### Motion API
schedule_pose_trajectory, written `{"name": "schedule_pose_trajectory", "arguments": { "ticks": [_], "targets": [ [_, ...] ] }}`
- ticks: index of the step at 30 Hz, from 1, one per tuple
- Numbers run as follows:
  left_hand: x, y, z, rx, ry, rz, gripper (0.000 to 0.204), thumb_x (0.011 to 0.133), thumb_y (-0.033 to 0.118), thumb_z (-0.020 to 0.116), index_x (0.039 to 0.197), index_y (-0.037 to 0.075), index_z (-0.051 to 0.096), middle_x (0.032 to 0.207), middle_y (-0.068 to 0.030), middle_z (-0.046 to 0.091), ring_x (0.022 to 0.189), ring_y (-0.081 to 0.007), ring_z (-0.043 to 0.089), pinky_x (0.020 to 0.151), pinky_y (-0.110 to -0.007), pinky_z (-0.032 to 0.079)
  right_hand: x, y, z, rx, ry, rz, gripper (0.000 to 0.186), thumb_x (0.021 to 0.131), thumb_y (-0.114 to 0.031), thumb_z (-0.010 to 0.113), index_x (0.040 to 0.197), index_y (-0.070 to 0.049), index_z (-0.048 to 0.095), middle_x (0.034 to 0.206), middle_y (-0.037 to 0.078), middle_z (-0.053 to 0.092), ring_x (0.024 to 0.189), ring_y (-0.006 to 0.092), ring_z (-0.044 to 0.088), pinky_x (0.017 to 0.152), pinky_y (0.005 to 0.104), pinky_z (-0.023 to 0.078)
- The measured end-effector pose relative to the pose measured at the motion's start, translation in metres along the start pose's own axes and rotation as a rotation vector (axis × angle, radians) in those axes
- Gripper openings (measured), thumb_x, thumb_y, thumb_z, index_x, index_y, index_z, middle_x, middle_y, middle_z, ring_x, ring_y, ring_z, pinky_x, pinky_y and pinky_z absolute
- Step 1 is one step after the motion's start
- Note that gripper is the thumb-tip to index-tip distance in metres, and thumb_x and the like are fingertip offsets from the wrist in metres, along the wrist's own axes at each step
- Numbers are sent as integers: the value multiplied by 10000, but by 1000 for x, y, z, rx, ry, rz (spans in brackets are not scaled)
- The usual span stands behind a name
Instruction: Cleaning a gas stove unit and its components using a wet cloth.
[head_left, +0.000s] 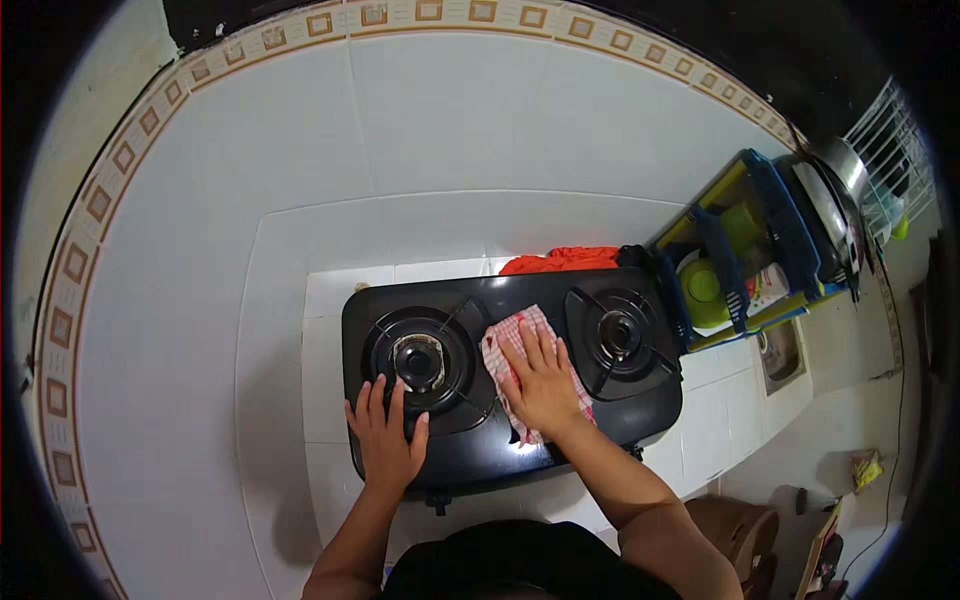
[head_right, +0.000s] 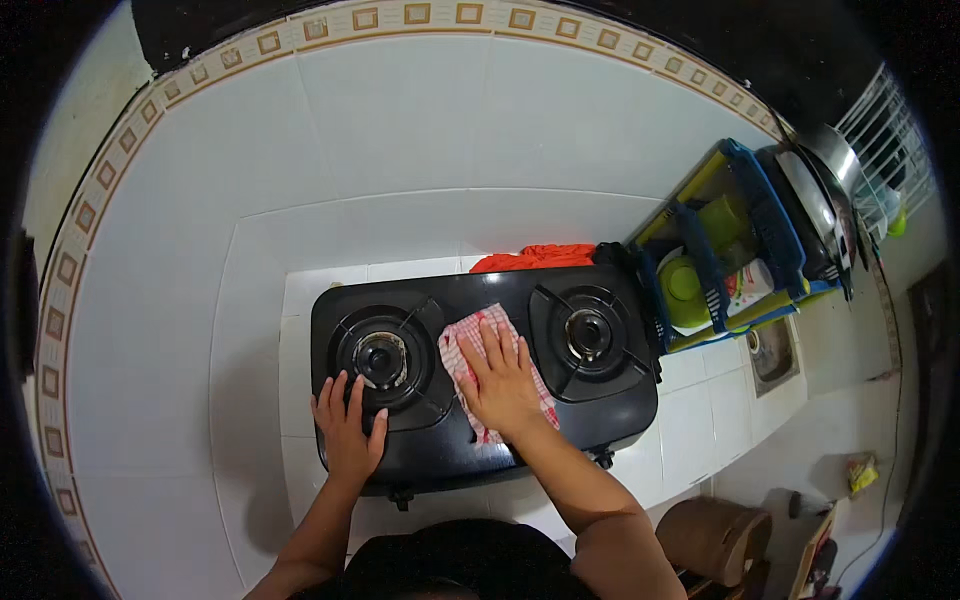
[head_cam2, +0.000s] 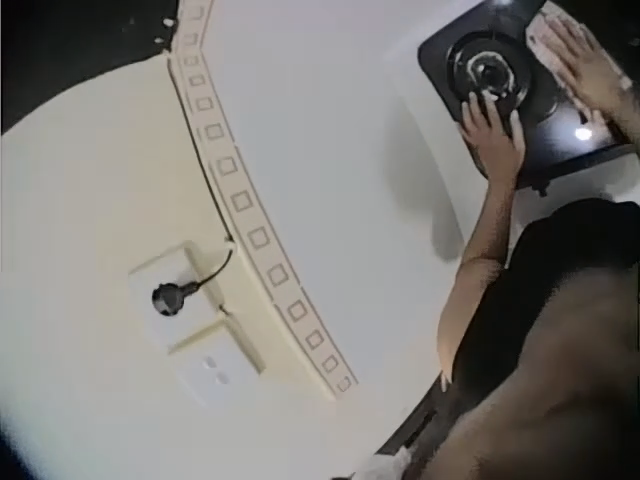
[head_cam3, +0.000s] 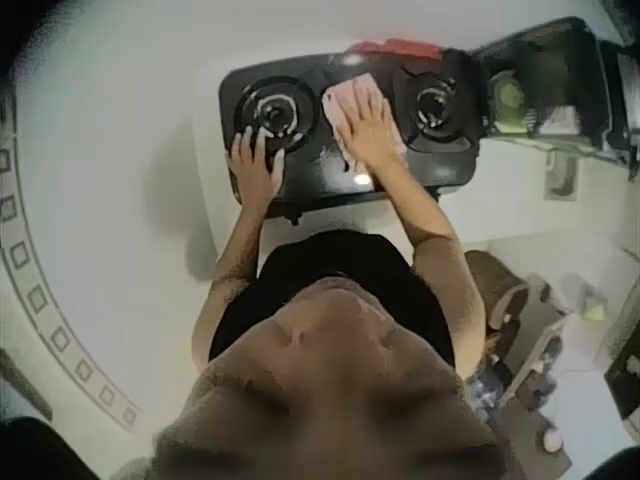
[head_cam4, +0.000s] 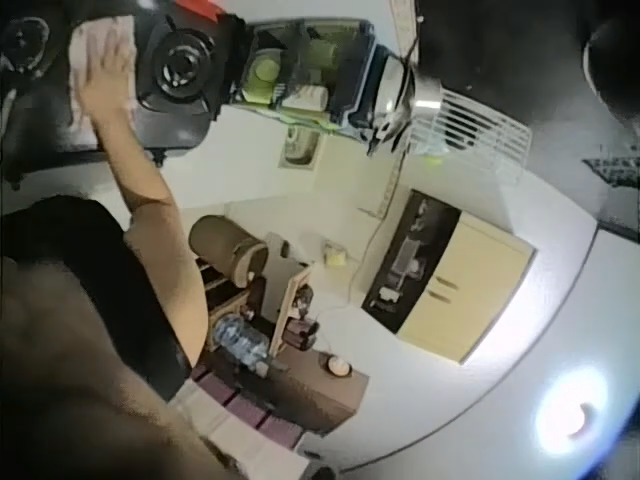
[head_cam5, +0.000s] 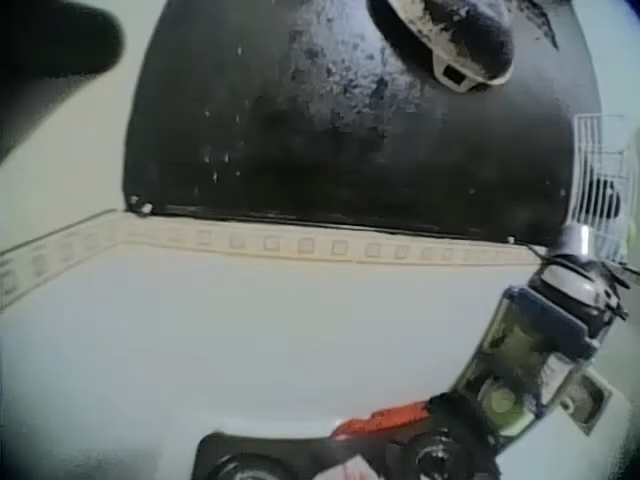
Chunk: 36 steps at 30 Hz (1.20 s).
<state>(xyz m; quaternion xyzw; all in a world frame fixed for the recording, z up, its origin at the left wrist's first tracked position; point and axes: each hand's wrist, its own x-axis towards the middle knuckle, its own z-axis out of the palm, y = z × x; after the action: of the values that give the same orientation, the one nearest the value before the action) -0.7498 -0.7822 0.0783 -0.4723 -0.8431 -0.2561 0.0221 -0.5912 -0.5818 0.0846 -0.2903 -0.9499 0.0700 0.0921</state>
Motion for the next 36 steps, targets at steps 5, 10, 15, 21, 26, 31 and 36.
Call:
{"name": "schedule_pose_trajectory", "arguments": {
  "ticks": [5,10,15,21,26,31,36],
  "targets": [
    [3,-2,-1,-6,-34,-15,607,813,259,645,1355,64,455,1427,-187,374,1340,-389,290,1086,-606,157,58,23,8,4,18,18,536,948,-404,426,1434,-180,394,1522,183,261,1391,399,242,1123,572,165],
    [4,-3,-1,-35,-29,-30,582,817,315,647,1327,75,501,1397,-183,411,1329,-358,310,1101,-595,127,105,45,18,-47,58,69,509,956,-376,395,1425,-180,405,1476,172,343,1375,361,287,1111,556,189],
    [4,-4,-2,-47,-62,-21,597,799,241,665,1335,55,477,1410,-161,404,1330,-348,309,1088,-586,145,150,34,12,-80,-125,229,404,950,-359,375,1103,-106,651,1170,134,622,1140,313,531,965,502,343],
    [4,-3,3,-82,-6,-48,562,832,247,632,1335,49,477,1381,-160,447,1308,-359,343,1089,-569,163,166,14,33,153,-84,78,441,965,-396,361,1022,-90,673,1104,117,654,1088,323,567,940,509,368],
    [1,-6,7,-65,85,-18,545,840,277,628,1322,59,499,1368,-157,456,1287,-354,371,1085,-585,174,127,14,21,35,-50,126,506,976,-415,346,1425,-193,417,1493,123,358,1397,341,275,1147,543,116],
    [1,-5,10,-36,116,-7,553,845,261,631,1335,55,479,1360,-160,459,1293,-360,362,1082,-588,183,68,18,19,-24,0,178,542,976,-425,341,1465,-191,340,1551,144,223,1433,359,170,1152,541,104],
    [3,-4,12,-62,198,44,518,839,209,652,1314,60,508,1352,-160,466,1279,-366,364,1073,-486,266,3,13,14,-59,50,126,553,972,-423,357,1464,-172,341,1537,174,243,1424,382,186,1148,541,124]
  ]
}}
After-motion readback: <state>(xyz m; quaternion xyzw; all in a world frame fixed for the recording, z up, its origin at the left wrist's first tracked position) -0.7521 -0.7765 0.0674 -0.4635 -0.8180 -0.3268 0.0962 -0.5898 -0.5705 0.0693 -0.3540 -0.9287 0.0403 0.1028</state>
